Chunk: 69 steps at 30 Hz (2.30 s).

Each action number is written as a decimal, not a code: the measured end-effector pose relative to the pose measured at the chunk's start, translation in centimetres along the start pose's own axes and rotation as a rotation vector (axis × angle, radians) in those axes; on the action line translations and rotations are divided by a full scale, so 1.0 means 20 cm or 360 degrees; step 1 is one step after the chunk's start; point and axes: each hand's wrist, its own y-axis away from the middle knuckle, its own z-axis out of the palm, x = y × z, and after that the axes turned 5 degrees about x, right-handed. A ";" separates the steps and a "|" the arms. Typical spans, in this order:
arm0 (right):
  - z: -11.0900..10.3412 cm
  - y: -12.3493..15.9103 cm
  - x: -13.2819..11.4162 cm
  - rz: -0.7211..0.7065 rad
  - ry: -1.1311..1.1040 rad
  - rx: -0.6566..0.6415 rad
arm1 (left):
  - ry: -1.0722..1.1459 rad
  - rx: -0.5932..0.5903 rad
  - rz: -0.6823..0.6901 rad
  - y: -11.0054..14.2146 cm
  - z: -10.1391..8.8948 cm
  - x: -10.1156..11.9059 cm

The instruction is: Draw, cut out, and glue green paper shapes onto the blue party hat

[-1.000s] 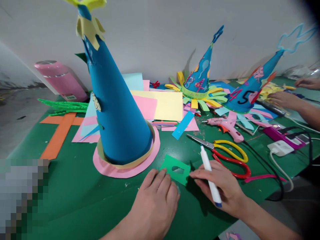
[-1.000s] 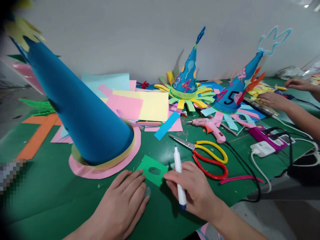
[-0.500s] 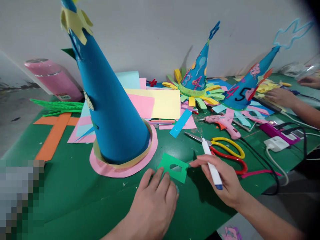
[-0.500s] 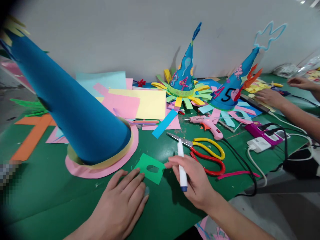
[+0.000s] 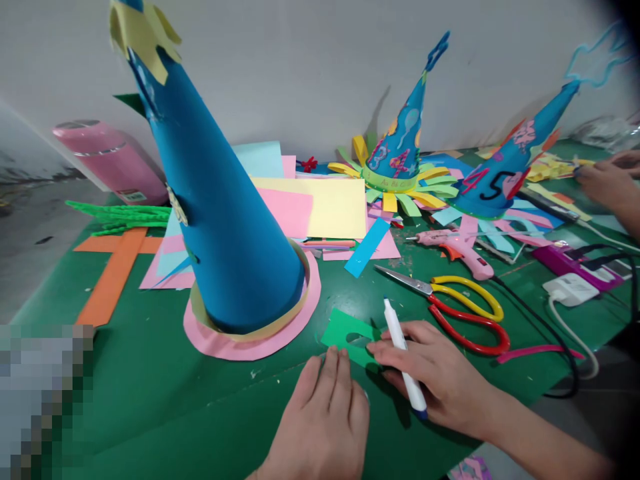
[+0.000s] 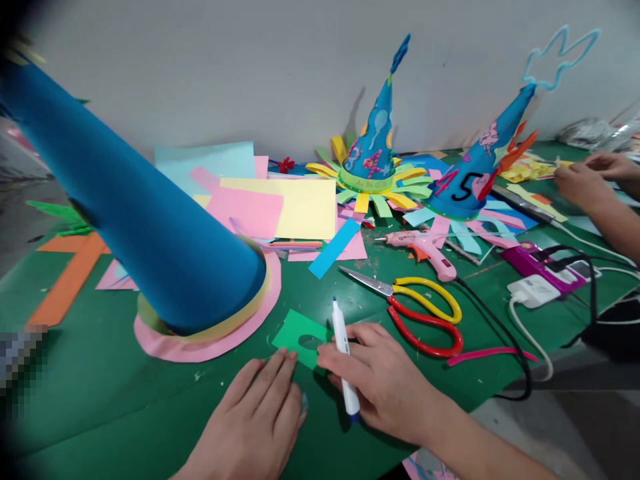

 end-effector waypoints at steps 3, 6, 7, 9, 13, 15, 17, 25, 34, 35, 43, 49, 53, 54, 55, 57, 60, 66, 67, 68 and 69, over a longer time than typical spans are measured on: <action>-0.01 0.00 0.00 -0.0013 0.0012 0.0022 | 0.0000 0.0039 0.0011 0.00 0.00 0.00; -0.01 0.00 0.00 -0.0032 0.0013 0.0012 | 0.0023 0.0047 -0.0001 0.00 0.00 0.00; -0.01 0.00 0.01 -0.0033 0.0012 0.0008 | 0.0035 0.0049 -0.0007 0.00 0.00 0.00; 0.00 0.00 0.01 -0.0026 0.0019 0.0005 | 0.0063 0.0051 -0.0016 0.00 0.00 0.00; 0.00 -0.01 0.03 0.0045 0.0075 0.0000 | 0.0154 0.0092 -0.0063 -0.01 0.02 0.01; -0.01 -0.02 0.04 0.0074 0.0098 -0.0006 | 0.0204 0.0174 -0.0094 -0.01 0.03 0.02; -0.01 -0.02 0.05 0.0070 0.0101 -0.0011 | 0.0251 0.0208 -0.0101 -0.01 0.04 0.02; -0.01 0.00 0.10 0.0060 0.0080 -0.0035 | 0.0356 0.0172 -0.0055 -0.02 0.02 0.01; -0.01 -0.01 0.12 0.0031 0.0071 -0.0010 | 0.0342 -0.0144 -0.0180 -0.07 -0.07 -0.04; -0.01 -0.01 0.12 0.0015 0.0065 -0.0008 | 0.0330 -0.0178 -0.0178 -0.07 -0.06 -0.05; -0.06 -0.09 0.03 0.0572 -0.0529 0.0285 | 0.0192 -0.0169 -0.0109 -0.03 -0.01 -0.02; 0.04 -0.18 -0.05 0.0979 -0.1150 0.0506 | 0.0158 -0.0137 -0.0070 -0.04 -0.01 -0.02; 0.10 -0.21 -0.03 0.1030 -0.1140 0.0618 | 0.0180 -0.0092 -0.0123 -0.03 -0.01 -0.02; 0.11 -0.21 -0.03 0.1035 -0.1120 0.0628 | 0.0191 -0.0092 -0.0131 -0.03 -0.01 -0.02; 0.11 -0.21 -0.02 0.1044 -0.1099 0.0625 | 0.0203 -0.0092 -0.0142 -0.03 -0.01 -0.02; 0.12 -0.21 -0.01 0.1053 -0.1064 0.0608 | 0.0218 -0.0088 -0.0158 -0.03 -0.01 -0.02; 0.12 -0.20 0.00 0.1049 -0.1022 0.0609 | 0.0232 -0.0101 -0.0159 -0.04 -0.01 -0.03; 0.12 -0.21 0.00 0.1036 -0.0956 0.0618 | 0.0266 -0.0097 -0.0172 -0.05 -0.01 -0.04; 0.12 -0.21 0.00 0.1022 -0.0943 0.0614 | 0.0267 -0.0100 -0.0168 -0.05 -0.01 -0.04; 0.12 -0.22 0.00 0.1006 -0.0926 0.0610 | 0.0264 -0.0100 -0.0162 -0.05 -0.01 -0.04; 0.12 -0.22 0.00 0.0991 -0.0908 0.0605 | 0.0258 -0.0093 -0.0154 -0.05 -0.01 -0.04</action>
